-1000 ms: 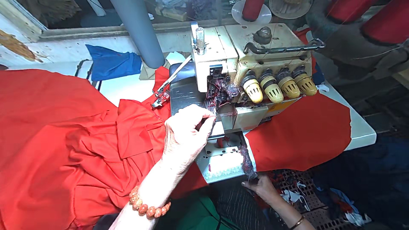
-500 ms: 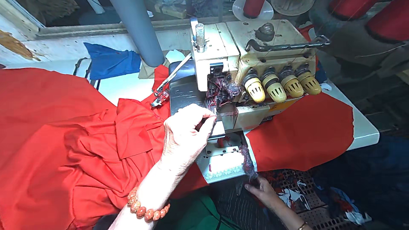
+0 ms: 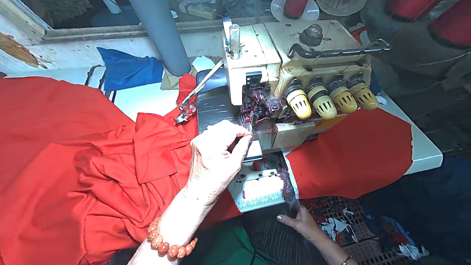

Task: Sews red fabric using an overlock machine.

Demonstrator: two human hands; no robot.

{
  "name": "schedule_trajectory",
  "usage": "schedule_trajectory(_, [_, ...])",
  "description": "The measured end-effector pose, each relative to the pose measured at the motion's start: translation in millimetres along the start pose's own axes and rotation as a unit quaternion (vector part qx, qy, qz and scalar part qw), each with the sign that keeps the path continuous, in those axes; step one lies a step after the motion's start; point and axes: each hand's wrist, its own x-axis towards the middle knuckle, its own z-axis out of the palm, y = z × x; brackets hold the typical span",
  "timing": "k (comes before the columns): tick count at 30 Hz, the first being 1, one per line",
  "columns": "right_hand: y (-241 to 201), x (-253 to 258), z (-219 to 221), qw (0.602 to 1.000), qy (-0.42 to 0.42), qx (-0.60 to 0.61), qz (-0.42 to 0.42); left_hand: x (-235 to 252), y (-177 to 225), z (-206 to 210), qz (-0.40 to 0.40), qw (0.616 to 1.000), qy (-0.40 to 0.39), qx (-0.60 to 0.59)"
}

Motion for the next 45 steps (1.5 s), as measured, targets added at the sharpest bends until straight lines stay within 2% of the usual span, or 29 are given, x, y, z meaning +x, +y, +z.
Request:
schedule_trajectory(6, [2.9,-4.8,-1.2,0.999,0.004,0.037,-0.01,0.2,0.0,0.2,0.002,1.0,0.002,-0.002])
schedule_trajectory(18, [0.7,-1.9,8.4,0.999,0.041,0.035,0.007,-2.9,4.9,-5.7,-0.005,1.0,-0.02,0.018])
schedule_trajectory(21, [1.5,-1.3,8.6,0.999,0.044,0.023,0.005,-1.9,2.6,-3.2,-0.001,1.0,-0.009,0.007])
schedule_trajectory(25, [0.3,-0.7,12.7,0.998,0.06,0.017,0.015,-9.5,4.8,-10.6,0.003,0.999,-0.038,0.022])
schedule_trajectory(35, [-5.5,2.4,21.5,0.992,0.116,-0.042,0.014,-3.5,3.5,-3.8,-0.007,1.0,-0.012,0.006])
schedule_trajectory(40, [-1.4,3.5,28.5,0.97,0.195,-0.142,-0.036,-5.2,4.7,-7.1,0.0,1.0,-0.023,0.013])
schedule_trajectory(43, [13.7,6.6,31.9,0.917,0.283,-0.231,-0.158,-7.2,3.8,-8.5,0.007,1.0,-0.027,0.014])
schedule_trajectory(45, [26.0,6.7,29.2,0.884,0.301,-0.28,-0.224,-5.4,2.9,-5.9,0.002,1.0,-0.018,0.021])
